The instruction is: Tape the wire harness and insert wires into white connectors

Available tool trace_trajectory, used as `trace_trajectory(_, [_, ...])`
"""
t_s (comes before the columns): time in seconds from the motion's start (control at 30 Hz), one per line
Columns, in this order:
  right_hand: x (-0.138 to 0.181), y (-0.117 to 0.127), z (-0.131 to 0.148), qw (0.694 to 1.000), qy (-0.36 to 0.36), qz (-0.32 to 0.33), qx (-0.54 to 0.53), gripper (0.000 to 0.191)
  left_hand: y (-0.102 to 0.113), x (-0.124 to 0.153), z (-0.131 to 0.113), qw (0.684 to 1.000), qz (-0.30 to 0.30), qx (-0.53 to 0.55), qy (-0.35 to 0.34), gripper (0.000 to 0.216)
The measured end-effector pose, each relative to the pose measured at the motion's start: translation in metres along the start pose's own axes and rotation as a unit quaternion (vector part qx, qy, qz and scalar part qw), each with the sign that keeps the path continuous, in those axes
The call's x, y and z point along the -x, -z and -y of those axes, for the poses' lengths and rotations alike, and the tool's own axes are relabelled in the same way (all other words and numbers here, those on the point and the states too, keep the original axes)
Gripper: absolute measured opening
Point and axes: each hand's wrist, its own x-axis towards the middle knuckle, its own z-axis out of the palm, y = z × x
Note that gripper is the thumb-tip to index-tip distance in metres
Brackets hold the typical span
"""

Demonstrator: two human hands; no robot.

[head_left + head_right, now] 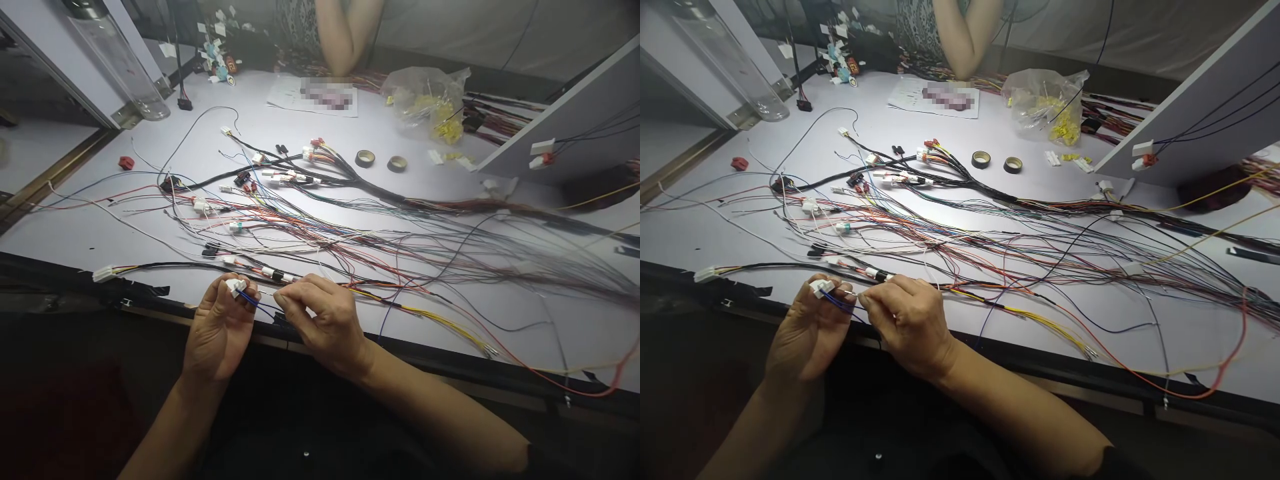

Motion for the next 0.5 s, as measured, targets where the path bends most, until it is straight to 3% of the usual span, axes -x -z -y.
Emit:
trace_trajectory(0.2, [-0.001, -0.002, 0.009, 1.0, -0.001, -0.005, 0.011, 0.017, -0.009, 0.007, -0.003, 0.995, -0.01, 0.072, 0.062, 0.03])
trace_trajectory(0.5, [-0.004, -0.006, 0.013, 0.996, 0.028, -0.006, 0.084, 0.02, -0.006, 0.007, -0.001, 0.992, -0.007, 0.107, 0.072, 0.029])
